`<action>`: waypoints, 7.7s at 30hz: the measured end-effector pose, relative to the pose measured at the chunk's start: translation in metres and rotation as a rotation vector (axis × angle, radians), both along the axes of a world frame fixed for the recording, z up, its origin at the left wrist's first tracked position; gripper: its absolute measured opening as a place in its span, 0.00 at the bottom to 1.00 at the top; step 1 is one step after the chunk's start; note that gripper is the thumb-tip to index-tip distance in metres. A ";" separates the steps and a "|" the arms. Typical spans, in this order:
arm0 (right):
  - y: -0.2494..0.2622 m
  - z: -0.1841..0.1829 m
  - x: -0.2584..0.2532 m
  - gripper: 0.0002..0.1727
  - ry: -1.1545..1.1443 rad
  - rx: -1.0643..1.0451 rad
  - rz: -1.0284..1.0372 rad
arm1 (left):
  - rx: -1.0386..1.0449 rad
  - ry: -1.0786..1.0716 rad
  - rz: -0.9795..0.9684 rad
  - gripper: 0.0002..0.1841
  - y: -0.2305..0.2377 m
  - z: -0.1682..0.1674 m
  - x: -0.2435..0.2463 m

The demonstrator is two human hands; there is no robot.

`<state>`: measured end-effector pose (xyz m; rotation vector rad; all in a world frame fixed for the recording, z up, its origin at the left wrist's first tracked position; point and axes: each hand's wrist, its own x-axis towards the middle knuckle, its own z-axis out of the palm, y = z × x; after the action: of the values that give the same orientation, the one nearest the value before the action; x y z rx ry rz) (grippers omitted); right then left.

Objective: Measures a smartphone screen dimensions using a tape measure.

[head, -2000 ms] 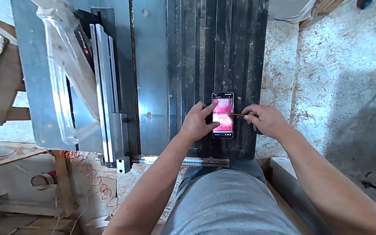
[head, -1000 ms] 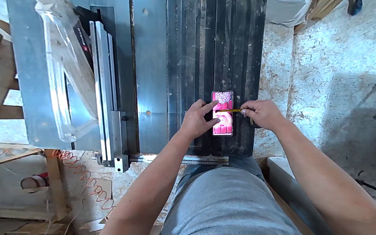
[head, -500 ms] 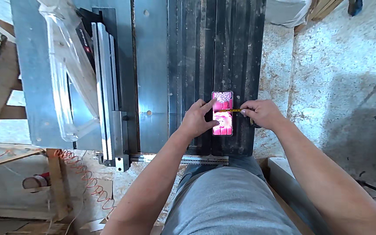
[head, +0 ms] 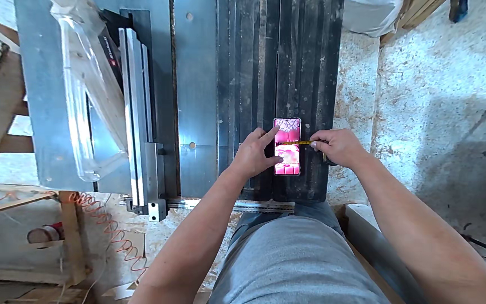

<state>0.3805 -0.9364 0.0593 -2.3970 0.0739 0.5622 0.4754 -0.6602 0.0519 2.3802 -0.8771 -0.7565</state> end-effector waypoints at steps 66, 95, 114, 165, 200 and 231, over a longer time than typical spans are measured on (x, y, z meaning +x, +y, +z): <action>0.000 -0.002 0.001 0.14 -0.010 -0.002 0.016 | 0.009 -0.003 -0.028 0.49 0.000 -0.001 0.002; 0.000 -0.001 0.003 0.14 0.003 -0.029 0.033 | 0.034 -0.001 -0.042 0.50 -0.001 0.000 0.004; 0.010 0.023 0.022 0.17 0.041 0.200 -0.222 | -0.019 -0.271 0.036 0.47 0.039 0.007 -0.037; 0.066 0.068 -0.010 0.10 -0.098 0.878 -0.653 | -0.061 0.540 0.503 0.43 0.031 0.038 0.019; 0.105 0.185 -0.096 0.12 -0.417 0.876 -0.596 | -0.915 0.515 0.323 0.36 -0.009 0.159 -0.076; -0.066 0.270 -0.154 0.13 -0.319 0.153 -0.048 | -0.909 0.198 0.475 0.37 -0.090 0.226 -0.180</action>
<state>0.2268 -1.0020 0.3291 -2.2979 -0.0488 0.1519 0.2959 -0.7498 0.2783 1.5602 -0.3984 -0.2855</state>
